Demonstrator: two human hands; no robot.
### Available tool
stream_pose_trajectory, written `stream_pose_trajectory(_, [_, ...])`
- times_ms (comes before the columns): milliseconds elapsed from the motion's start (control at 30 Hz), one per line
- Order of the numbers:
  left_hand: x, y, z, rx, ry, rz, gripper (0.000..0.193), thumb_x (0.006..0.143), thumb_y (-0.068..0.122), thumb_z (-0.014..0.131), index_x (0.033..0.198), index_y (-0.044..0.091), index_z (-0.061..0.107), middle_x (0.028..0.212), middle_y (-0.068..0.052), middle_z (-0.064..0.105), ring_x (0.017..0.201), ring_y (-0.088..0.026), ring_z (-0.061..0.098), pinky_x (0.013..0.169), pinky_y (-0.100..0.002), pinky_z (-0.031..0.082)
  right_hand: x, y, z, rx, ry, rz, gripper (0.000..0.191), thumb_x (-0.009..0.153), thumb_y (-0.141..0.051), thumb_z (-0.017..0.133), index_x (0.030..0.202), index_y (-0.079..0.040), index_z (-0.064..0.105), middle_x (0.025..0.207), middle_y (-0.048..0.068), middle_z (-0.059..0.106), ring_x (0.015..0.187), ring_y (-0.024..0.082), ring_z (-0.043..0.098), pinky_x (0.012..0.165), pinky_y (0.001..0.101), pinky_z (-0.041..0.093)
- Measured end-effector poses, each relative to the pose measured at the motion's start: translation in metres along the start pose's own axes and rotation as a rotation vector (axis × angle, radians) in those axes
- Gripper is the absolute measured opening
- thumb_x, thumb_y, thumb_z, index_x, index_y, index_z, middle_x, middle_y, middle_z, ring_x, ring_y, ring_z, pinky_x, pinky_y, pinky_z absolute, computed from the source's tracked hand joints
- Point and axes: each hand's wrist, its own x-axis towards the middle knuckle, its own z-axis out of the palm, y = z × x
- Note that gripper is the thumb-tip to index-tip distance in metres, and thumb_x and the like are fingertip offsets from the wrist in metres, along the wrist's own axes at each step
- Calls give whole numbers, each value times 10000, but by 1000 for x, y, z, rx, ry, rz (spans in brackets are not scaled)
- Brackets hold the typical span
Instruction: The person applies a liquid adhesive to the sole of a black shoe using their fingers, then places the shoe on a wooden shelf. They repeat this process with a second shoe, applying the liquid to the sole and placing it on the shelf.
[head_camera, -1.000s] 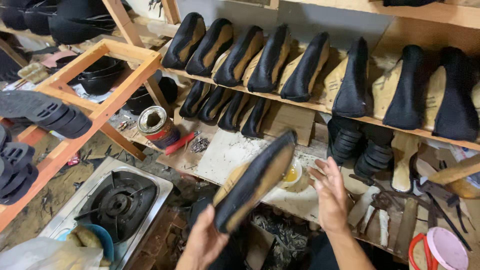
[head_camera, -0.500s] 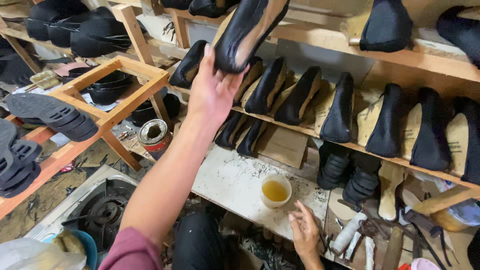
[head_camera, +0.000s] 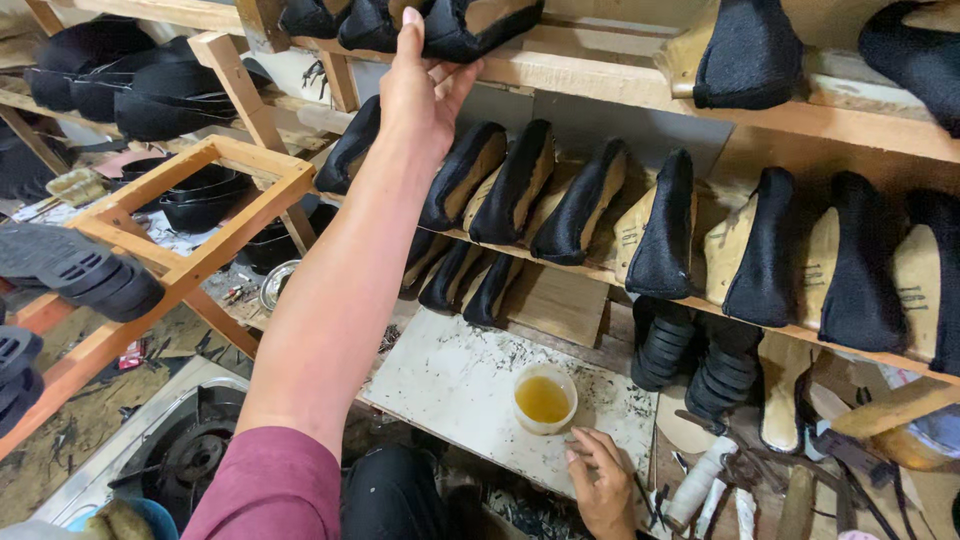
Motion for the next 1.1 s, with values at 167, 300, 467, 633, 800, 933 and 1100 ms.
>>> stream_pose_trajectory(167, [10, -8, -8, 1, -37, 5, 658, 937, 474, 650, 1215, -118, 572, 1054, -222, 658, 950, -348, 719, 810, -384, 646, 3, 8, 4, -34, 13, -46, 303, 833, -45, 684, 1130, 3, 712, 1123, 114, 726, 900, 202, 771, 723, 307, 630])
stream_pose_trajectory(300, [19, -15, -15, -36, -59, 36, 587, 904, 429, 642, 1173, -87, 565, 1036, -198, 675, 949, -347, 723, 830, -402, 658, 3, 12, 5, -109, 12, -76, 292, 830, -50, 693, 1118, -15, 725, 1092, 100, 739, 867, 198, 761, 722, 303, 619])
stream_pose_trajectory(467, [16, -21, -26, -66, -122, 52, 648, 957, 462, 623, 1203, -132, 543, 1069, -232, 650, 977, -349, 719, 913, -419, 651, 2, 12, 5, -152, 7, -103, 299, 820, -56, 704, 1116, -22, 727, 1073, 100, 745, 838, 205, 744, 704, 307, 609])
stream_pose_trajectory(633, [-24, -42, -40, 243, -14, -43, 746, 954, 583, 495, 1309, -74, 486, 1133, -174, 620, 970, -278, 719, 875, -384, 640, 3, 7, 2, -100, 3, -30, 333, 819, -48, 695, 1149, -17, 722, 1061, 104, 743, 851, 201, 764, 694, 298, 623])
stream_pose_trajectory(800, [-37, -58, -23, 701, -276, 181, 636, 1005, 478, 609, 1382, -26, 517, 1246, -167, 656, 1047, -238, 681, 905, -383, 587, 2, 9, -3, -106, 9, -31, 319, 827, -52, 695, 1145, -30, 713, 1039, 103, 748, 862, 202, 747, 732, 311, 602])
stream_pose_trajectory(933, [-51, -68, 13, 1202, -534, 864, 548, 1069, 362, 714, 1467, 88, 457, 1374, -112, 593, 1265, -281, 624, 1065, -380, 547, 2, 13, -7, -77, 16, -103, 334, 807, -46, 685, 1140, -33, 712, 1100, 123, 722, 897, 215, 728, 765, 316, 582])
stream_pose_trajectory(1100, [-50, -89, 84, 1497, -747, 1278, 713, 905, 293, 833, 1497, 175, 455, 1365, -143, 554, 1236, -373, 575, 974, -467, 518, 1, 11, -15, -78, 20, -66, 298, 854, -117, 709, 1143, -44, 721, 1046, 87, 751, 812, 189, 711, 720, 301, 568])
